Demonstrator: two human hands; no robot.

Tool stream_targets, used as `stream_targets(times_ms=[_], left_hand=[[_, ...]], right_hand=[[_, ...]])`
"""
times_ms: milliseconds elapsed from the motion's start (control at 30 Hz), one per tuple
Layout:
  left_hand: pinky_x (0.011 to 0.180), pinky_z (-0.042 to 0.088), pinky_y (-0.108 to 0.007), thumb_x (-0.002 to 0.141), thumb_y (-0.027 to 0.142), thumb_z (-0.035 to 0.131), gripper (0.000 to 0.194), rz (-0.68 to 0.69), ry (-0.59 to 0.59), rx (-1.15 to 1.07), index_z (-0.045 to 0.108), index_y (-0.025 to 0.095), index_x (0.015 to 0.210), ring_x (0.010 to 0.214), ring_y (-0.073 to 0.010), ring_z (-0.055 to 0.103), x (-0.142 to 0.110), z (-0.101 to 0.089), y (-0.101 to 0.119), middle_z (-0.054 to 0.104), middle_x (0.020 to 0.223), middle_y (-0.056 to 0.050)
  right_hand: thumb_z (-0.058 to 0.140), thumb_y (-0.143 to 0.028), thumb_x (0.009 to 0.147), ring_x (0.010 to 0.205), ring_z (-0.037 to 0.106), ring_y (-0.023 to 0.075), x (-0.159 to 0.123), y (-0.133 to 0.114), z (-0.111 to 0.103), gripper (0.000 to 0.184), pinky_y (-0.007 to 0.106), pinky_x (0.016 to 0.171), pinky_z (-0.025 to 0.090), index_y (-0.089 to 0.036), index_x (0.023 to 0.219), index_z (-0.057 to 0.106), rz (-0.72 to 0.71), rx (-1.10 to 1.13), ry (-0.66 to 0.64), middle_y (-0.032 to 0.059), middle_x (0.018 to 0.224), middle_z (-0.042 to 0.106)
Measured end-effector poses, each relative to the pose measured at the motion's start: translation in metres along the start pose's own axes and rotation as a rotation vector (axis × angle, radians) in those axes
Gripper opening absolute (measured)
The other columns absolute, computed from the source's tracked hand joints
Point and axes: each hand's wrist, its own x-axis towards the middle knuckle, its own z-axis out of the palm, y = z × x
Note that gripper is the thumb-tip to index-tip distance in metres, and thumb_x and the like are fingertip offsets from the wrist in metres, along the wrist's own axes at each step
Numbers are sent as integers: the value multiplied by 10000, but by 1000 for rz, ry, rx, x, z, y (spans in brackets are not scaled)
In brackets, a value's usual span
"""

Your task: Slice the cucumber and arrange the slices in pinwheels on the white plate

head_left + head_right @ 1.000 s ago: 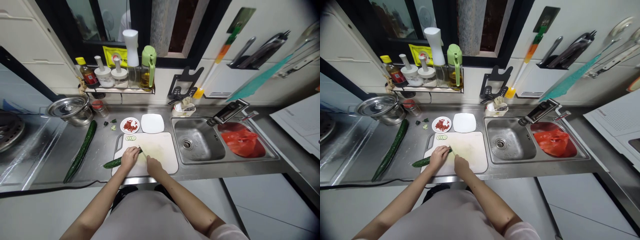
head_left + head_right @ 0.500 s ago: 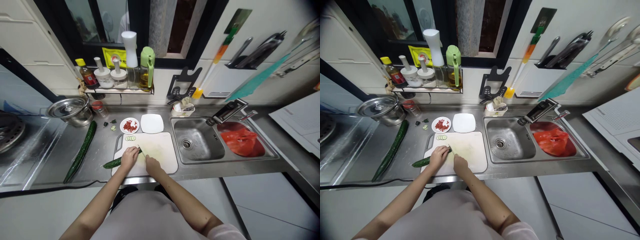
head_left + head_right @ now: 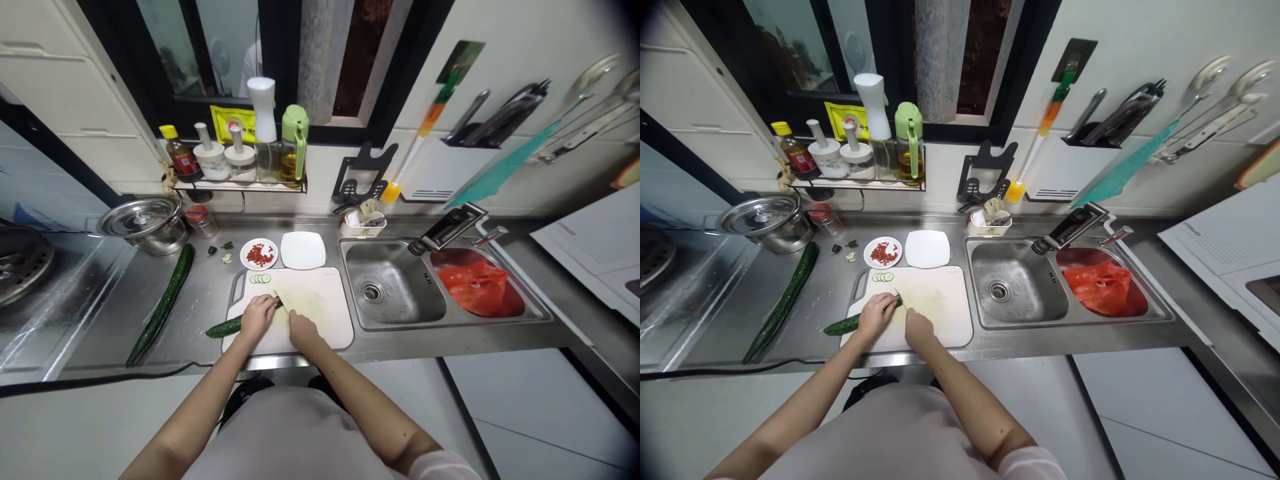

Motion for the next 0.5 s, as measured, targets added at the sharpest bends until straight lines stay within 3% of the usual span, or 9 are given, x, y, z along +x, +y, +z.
stream_targets(times_ms=[300, 500], left_hand=[[858, 463, -326, 930, 278, 473, 243, -1, 11, -11, 693, 252, 1029, 960, -188, 573, 1, -1, 2, 677, 999, -42], [852, 466, -321, 932, 267, 470, 238, 11, 26, -14, 688, 247, 1024, 953, -183, 570, 1, -1, 2, 675, 992, -42]], right_hand=[[409, -29, 864, 1003, 645, 241, -18, 6, 5, 322, 303, 766, 455, -127, 1168, 449, 30, -14, -28, 158, 1024, 664], [413, -26, 853, 1013, 640, 241, -15, 3, 5, 340, 303, 768, 454, -130, 1175, 446, 39, -6, -27, 153, 1025, 666]])
